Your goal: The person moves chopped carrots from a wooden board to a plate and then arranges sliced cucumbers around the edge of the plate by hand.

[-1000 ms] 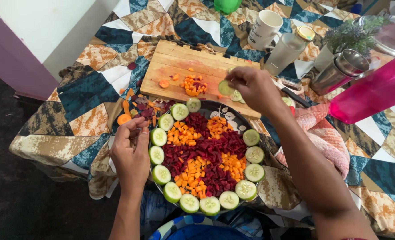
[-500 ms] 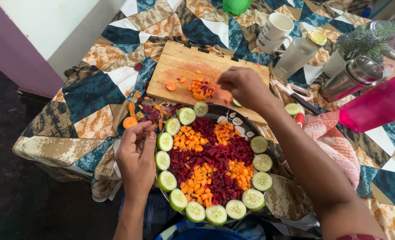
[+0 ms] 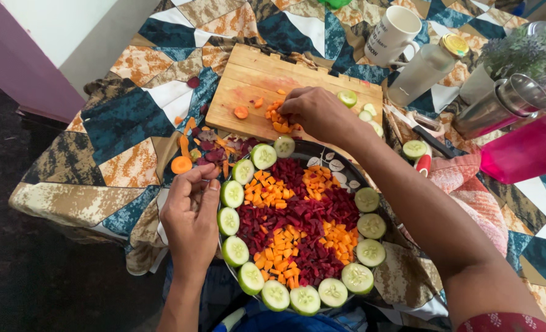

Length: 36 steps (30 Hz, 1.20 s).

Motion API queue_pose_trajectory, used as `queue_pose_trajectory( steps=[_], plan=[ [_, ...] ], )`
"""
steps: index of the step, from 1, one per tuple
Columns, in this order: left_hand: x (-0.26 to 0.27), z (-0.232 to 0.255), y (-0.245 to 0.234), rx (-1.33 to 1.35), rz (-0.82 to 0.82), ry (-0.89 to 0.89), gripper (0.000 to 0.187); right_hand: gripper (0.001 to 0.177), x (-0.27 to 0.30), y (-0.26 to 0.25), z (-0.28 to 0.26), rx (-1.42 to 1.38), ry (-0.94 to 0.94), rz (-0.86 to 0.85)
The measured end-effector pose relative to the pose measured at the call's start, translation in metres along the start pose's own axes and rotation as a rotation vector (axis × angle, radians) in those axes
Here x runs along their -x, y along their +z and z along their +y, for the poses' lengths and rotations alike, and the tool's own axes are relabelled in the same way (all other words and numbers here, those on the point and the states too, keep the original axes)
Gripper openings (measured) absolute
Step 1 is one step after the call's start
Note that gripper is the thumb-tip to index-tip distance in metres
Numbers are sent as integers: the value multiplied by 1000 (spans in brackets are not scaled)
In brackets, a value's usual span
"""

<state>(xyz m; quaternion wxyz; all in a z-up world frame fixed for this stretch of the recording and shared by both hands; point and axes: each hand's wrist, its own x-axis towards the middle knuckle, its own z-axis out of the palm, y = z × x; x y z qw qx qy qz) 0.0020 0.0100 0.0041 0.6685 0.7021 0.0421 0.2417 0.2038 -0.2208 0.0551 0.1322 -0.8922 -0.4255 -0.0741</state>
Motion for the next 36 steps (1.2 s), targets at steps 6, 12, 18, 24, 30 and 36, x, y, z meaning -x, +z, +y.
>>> queue_pose_trajectory(
  steps=[6, 12, 18, 24, 30, 36],
  plan=[
    [1, 2, -1, 11, -18, 18, 19, 9, -6, -2, -4, 38, 71, -108],
    [2, 0, 0, -14, -1, -8, 19, 6, -9, -5, 5, -10, 95, -111],
    [2, 0, 0, 35, -10, -2, 21, 10, -6, -7, 9, -93, 45, -61],
    [3, 0, 1, -7, -8, -1, 20, 7, -7, -5, 14, -139, 92, -6],
    [3, 1, 2, -15, -10, -4, 20, 9, 18, -40, 2, -168, 146, 63],
    [3, 2, 2, -20, -1, -28, 21, 10, 48, -43, -37, -203, 101, -57]
  ],
)
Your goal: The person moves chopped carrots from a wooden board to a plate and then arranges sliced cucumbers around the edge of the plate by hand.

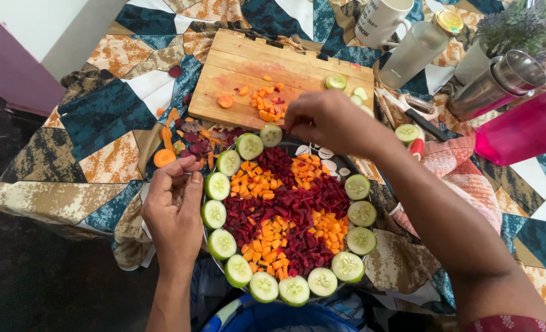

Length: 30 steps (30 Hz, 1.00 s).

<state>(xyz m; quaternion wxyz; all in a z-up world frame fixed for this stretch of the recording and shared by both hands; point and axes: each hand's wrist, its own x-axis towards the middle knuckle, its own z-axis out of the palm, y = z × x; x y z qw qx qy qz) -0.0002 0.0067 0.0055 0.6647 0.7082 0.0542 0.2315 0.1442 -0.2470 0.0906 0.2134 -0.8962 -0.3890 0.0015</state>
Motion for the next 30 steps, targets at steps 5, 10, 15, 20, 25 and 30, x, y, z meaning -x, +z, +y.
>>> queue_pose_trajectory(
  steps=[5, 10, 15, 20, 25, 30],
  plan=[
    [0, 0, 0, 29, 2, 14, 20, 14, 6, 15, -7, 55, -51, -40],
    [0, -2, 0, 27, 3, 10, 20, 15, 8, 20, -14, 70, 20, -83],
    [0, -3, -1, 55, -11, 34, 20, 18, 11, 18, -17, 59, 20, -18],
    [0, -3, -1, 57, -7, 26, 20, 15, 10, 19, -19, 17, 101, -26],
    [0, -2, -1, 50, -4, 31, 19, 18, 11, 18, -23, -2, 87, -15],
    [0, 2, -1, -26, -1, 22, 20, 10, 8, 23, -20, 27, 48, 23]
  ],
)
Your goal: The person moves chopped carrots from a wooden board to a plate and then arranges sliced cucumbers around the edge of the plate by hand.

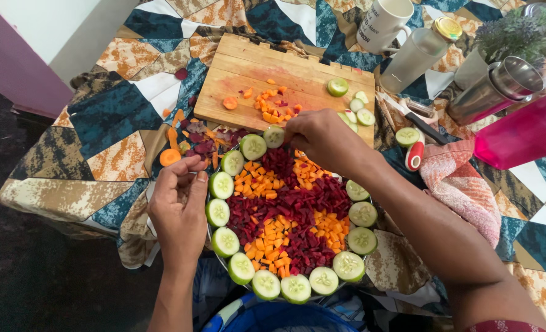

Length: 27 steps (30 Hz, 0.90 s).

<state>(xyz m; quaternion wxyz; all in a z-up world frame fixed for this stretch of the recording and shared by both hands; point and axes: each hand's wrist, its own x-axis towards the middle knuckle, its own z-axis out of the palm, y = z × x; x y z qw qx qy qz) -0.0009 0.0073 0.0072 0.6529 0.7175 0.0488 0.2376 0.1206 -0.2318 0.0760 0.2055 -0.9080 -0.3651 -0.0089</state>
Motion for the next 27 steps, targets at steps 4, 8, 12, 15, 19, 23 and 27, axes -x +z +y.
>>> queue_pose_trajectory(
  steps=[4, 8, 12, 15, 19, 23, 27],
  plan=[
    [-1, 2, 0, 0, 5, -5, 21, 6, 1, 7, 0, -1, -30, 37],
    [0, 1, 0, 7, 5, 3, 21, 8, 4, 5, 0, 19, -50, 87],
    [-1, 0, -1, 23, -4, 8, 21, 11, 5, 3, -1, -31, 97, 48],
    [-1, -1, 0, 44, 3, 14, 20, 7, 6, 9, 1, 15, 94, 105],
    [0, 1, 0, -4, 9, 33, 19, 8, 7, 15, 4, 37, 43, 189],
    [-1, 4, 1, -22, 12, 8, 20, 11, 8, 10, 4, -145, 96, 159],
    [0, 3, 1, 12, 11, 3, 21, 6, 14, 8, 8, -29, 131, 199]
  ],
)
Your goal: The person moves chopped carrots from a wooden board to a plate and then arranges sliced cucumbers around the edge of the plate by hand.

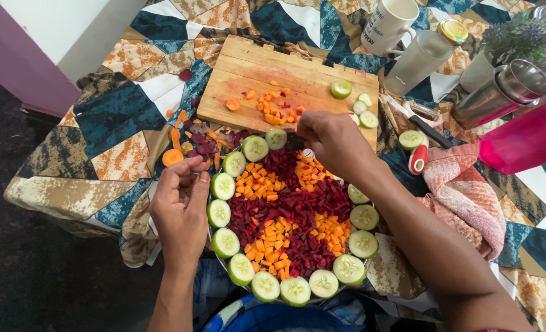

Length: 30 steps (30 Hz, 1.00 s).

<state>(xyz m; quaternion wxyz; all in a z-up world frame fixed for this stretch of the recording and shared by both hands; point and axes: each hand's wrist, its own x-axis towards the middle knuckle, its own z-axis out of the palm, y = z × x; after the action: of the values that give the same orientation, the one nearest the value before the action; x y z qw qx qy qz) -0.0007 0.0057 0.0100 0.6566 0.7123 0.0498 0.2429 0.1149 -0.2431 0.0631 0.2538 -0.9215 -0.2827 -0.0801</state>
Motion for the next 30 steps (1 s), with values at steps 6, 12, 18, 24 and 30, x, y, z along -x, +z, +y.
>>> queue_pose_trajectory(
  steps=[6, 12, 18, 24, 30],
  plan=[
    [0, -2, 1, 17, 3, -5, 22, 8, 1, 3, 0, -16, 46, -58],
    [1, -1, 1, 7, 5, 3, 22, 10, 0, 0, -5, -67, 59, -45],
    [1, 0, 1, -19, 9, -2, 22, 10, -1, -1, -9, -130, 100, -100],
    [1, -1, 0, -44, 16, 12, 21, 12, -1, -1, -12, -174, 105, -123],
    [0, -1, 1, 10, 12, 3, 22, 8, -2, 0, -9, -95, 71, -70]
  ],
)
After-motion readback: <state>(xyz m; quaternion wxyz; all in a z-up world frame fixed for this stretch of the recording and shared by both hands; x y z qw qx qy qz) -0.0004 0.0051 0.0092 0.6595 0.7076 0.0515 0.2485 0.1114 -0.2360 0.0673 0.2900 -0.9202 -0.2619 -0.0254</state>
